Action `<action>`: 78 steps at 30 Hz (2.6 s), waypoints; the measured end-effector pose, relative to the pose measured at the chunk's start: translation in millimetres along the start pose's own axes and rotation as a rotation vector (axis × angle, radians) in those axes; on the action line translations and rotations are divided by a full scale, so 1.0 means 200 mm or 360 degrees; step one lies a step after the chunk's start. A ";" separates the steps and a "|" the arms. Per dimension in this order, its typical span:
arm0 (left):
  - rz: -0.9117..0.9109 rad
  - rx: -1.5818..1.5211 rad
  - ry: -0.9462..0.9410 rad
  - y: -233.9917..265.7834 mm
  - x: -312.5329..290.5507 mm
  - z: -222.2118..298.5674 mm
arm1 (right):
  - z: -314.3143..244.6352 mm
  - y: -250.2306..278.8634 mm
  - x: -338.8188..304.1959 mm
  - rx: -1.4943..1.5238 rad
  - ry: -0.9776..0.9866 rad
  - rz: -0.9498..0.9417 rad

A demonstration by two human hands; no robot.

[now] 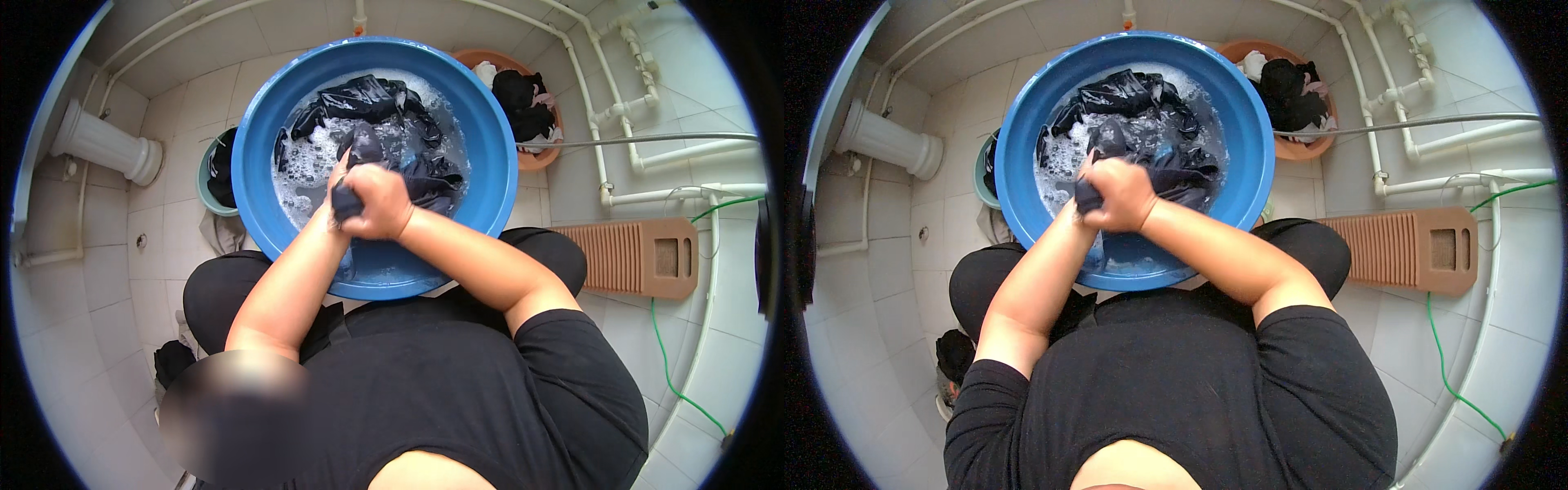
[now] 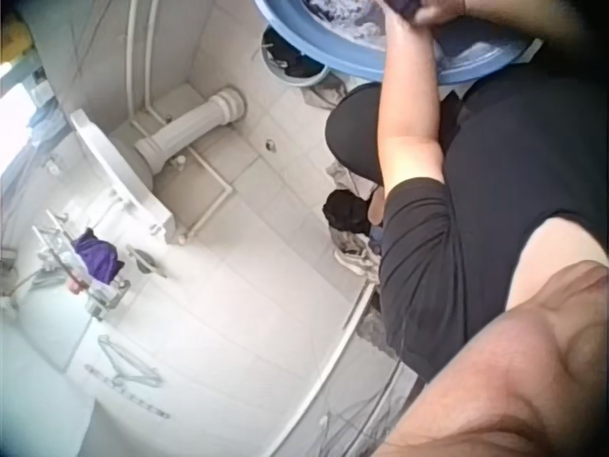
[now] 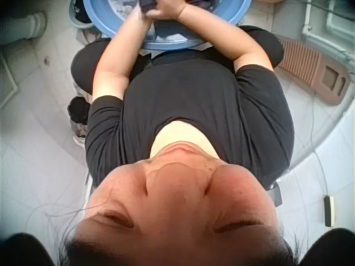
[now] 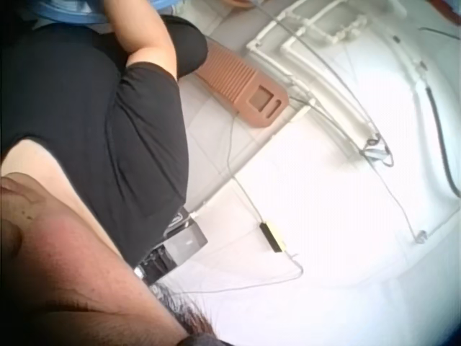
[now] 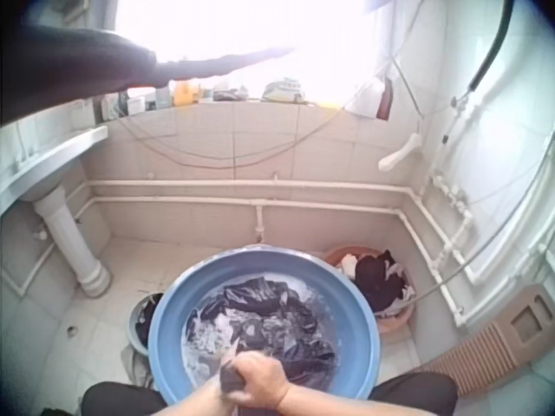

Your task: The person sits on the floor and hand-washes dark-colored clothes in a blue basin filled with soapy water. They scrub the garments against a washboard, rinse them, and transfer the wet items into a separate bucket.

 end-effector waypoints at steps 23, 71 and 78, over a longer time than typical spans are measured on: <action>0.0882 0.0137 -0.0116 0.22 0.11 -0.08 | 1.18 0.44 -0.28 -0.0734 -0.2441 -0.0476; 0.0698 0.0434 -0.0093 0.03 0.05 -0.03 | 0.65 0.39 -0.07 -0.0544 -0.1672 0.0326; 0.0008 0.0009 0.0506 0.04 0.01 0.03 | -0.06 0.03 0.01 0.0173 -0.0057 -0.0023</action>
Point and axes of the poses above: each hand's wrist, its own x-axis towards the middle knuckle, its own y-axis out of the back of the hand, z = x × y, the point moved 1 cm from there along x, towards the middle knuckle, and after that the axes turned 14 degrees about x, right-handed, at the moved point
